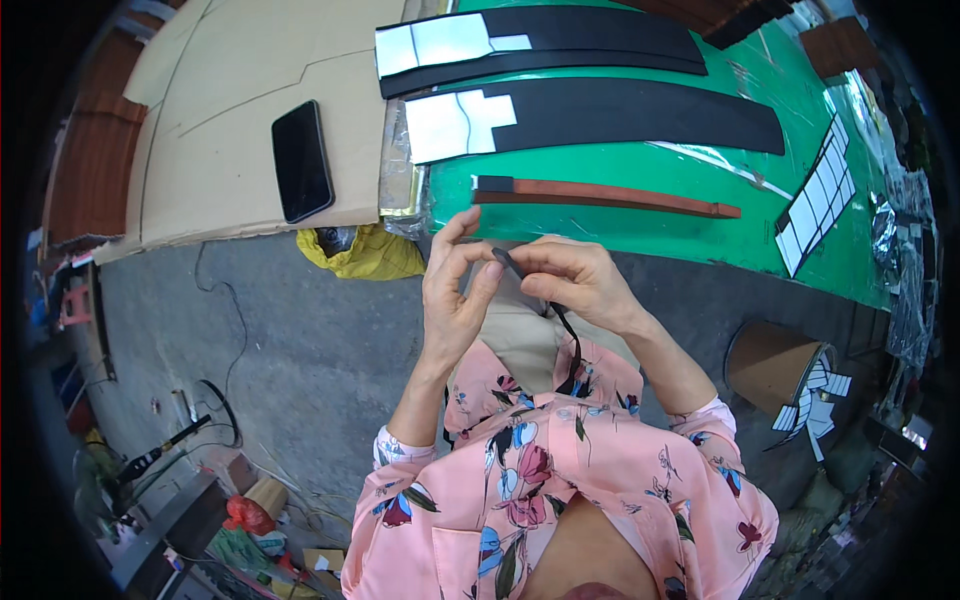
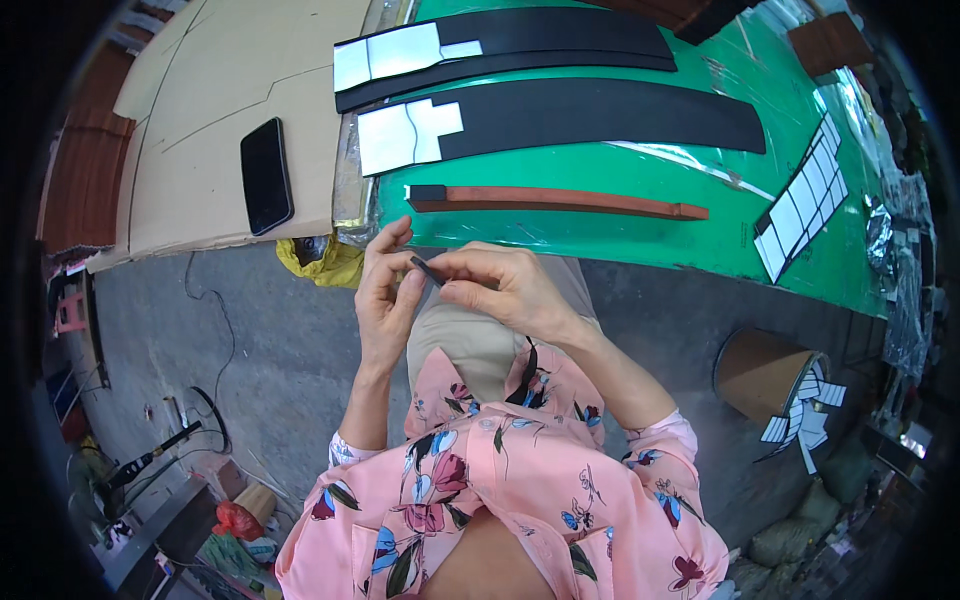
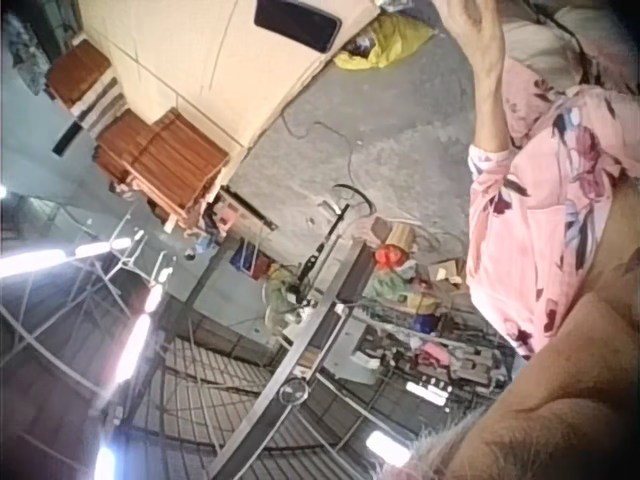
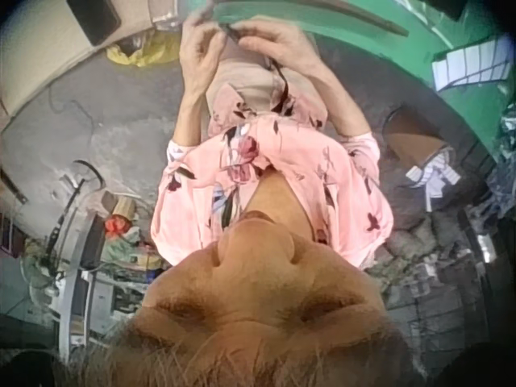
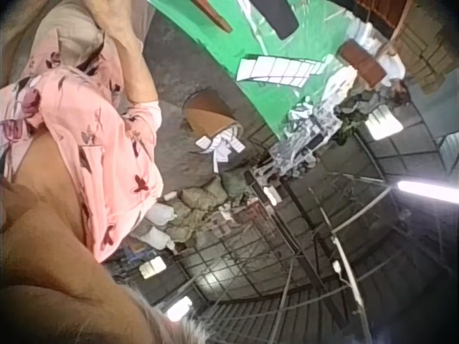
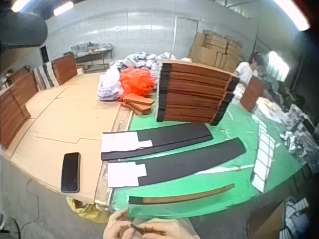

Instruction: Applying and securing a dark strip to a wooden furniture component.

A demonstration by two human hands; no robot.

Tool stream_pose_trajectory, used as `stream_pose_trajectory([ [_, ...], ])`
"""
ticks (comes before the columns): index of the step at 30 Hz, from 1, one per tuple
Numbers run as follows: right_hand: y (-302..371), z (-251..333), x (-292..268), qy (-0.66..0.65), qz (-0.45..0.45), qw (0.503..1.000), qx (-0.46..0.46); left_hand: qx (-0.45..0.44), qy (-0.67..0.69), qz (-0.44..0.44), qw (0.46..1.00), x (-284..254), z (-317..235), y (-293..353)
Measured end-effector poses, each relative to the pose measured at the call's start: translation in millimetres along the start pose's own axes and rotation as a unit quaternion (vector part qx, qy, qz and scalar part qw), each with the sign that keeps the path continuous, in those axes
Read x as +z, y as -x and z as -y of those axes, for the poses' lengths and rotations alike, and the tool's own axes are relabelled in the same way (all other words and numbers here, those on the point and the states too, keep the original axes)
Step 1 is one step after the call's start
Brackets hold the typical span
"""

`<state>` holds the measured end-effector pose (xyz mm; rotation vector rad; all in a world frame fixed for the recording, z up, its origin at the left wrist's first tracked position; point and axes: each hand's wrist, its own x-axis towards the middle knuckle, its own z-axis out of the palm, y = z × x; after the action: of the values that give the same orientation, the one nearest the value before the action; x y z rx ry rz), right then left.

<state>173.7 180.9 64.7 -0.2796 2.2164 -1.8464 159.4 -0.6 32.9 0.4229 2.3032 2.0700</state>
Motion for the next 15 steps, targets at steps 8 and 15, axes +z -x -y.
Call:
stream_pose_trajectory([
  [8, 43, -4, -25, -0.236, -0.033, 0.970, 0.050, 0.030, 0.027, 0.019, 0.999, 41, -16, 4],
  [15, 108, -18, -100, 0.073, -0.101, 0.990, -0.059, 0.106, -0.070, 0.235, 0.964, 88, -50, -39],
])
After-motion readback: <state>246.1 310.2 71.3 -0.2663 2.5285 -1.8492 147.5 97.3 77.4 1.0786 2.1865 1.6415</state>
